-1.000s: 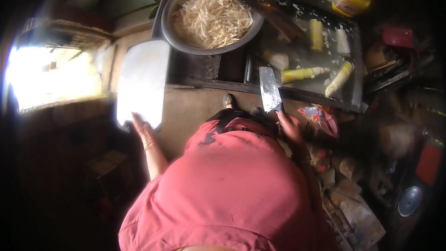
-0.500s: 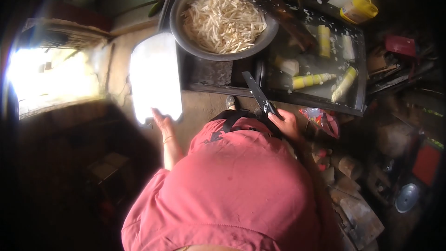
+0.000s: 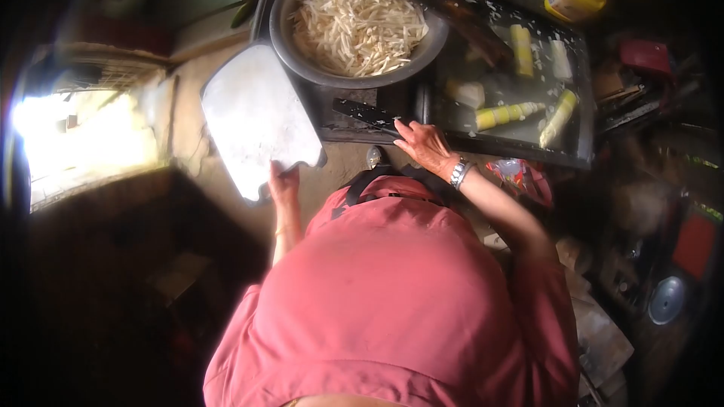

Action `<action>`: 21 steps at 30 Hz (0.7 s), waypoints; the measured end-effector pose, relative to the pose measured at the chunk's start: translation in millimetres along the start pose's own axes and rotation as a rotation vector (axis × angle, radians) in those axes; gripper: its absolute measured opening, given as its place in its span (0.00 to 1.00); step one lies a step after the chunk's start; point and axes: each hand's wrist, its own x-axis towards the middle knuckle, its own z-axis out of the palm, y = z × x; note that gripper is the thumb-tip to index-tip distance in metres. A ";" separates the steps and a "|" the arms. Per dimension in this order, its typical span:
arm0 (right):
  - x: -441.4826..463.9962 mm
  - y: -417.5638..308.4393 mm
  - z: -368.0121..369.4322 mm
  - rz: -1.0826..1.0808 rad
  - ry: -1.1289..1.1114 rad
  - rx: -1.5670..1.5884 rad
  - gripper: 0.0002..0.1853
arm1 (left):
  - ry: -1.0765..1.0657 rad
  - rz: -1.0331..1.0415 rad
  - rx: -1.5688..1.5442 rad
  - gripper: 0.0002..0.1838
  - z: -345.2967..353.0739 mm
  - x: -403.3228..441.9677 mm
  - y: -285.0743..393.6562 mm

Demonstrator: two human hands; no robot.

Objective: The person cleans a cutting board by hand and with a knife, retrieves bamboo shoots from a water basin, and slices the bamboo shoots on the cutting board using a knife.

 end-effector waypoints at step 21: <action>24.0 101.6 55.9 -0.316 -0.241 -0.233 0.23 | 0.214 -0.113 0.143 0.33 -29.9 16.3 -53.1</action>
